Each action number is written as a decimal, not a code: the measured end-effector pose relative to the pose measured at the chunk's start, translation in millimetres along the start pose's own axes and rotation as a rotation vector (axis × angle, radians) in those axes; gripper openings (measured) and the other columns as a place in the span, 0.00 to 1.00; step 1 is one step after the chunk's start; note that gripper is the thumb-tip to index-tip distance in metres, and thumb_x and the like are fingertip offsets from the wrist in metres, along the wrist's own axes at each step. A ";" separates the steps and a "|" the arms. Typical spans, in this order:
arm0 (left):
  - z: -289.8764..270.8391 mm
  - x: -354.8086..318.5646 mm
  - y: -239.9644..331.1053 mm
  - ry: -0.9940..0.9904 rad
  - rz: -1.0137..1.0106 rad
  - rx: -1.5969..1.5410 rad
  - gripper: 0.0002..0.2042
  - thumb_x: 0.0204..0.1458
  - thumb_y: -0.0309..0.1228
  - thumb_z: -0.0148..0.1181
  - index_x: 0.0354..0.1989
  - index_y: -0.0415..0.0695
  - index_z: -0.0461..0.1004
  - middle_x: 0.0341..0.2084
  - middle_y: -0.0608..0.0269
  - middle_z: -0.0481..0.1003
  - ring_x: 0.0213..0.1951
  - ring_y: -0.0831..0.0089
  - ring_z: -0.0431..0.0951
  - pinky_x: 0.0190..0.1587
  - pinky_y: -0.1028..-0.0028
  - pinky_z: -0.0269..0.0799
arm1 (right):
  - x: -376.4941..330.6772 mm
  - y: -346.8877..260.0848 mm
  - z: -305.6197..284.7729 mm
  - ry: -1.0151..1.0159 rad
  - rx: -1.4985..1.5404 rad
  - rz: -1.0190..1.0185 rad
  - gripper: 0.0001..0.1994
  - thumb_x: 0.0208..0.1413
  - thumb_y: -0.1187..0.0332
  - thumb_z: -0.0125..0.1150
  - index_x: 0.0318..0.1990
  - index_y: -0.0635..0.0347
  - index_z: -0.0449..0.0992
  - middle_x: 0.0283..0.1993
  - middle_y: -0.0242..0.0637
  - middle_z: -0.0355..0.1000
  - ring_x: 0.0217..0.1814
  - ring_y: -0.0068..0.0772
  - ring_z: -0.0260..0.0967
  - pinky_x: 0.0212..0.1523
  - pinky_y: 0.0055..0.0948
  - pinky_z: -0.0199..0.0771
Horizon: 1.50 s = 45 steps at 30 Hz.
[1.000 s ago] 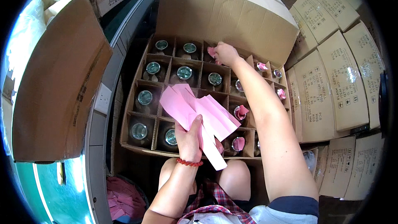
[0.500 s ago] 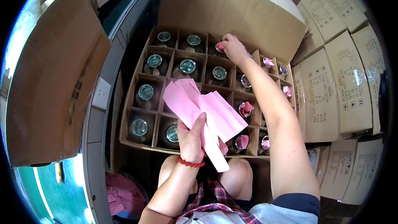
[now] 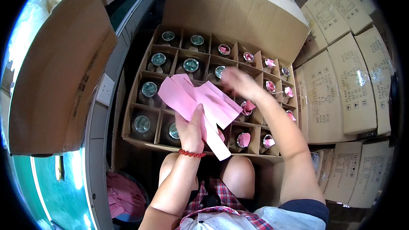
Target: The person places pink paper pieces into the tops of small glass jars arranged in a cardboard box. The person handles the jars and paper by hand, working systematically across the box.
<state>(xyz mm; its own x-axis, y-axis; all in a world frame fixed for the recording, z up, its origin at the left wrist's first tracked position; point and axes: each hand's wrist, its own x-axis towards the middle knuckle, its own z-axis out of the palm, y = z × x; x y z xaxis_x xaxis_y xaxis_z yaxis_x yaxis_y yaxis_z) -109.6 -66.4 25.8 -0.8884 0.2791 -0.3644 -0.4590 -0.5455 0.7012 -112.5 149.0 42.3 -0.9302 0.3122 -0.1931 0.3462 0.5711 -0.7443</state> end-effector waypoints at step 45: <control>-14.9 12.7 -7.7 0.118 0.196 -0.038 0.22 0.55 0.28 0.57 0.56 0.36 0.61 0.47 0.57 0.70 0.46 0.71 0.72 0.50 0.72 0.67 | -137.0 -23.1 66.4 0.160 0.198 -0.163 0.12 0.56 0.66 0.59 0.39 0.68 0.75 0.27 0.44 0.74 0.27 0.23 0.69 0.32 0.25 0.70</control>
<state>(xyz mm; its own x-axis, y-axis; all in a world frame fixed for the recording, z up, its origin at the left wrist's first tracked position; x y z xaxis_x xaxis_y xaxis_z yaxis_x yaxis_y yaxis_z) -117.3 -70.4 6.6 -0.9533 0.0718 -0.2935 -0.2748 -0.6099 0.7433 -1.2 42.6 43.5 -0.9350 0.3532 0.0310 0.1483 0.4691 -0.8706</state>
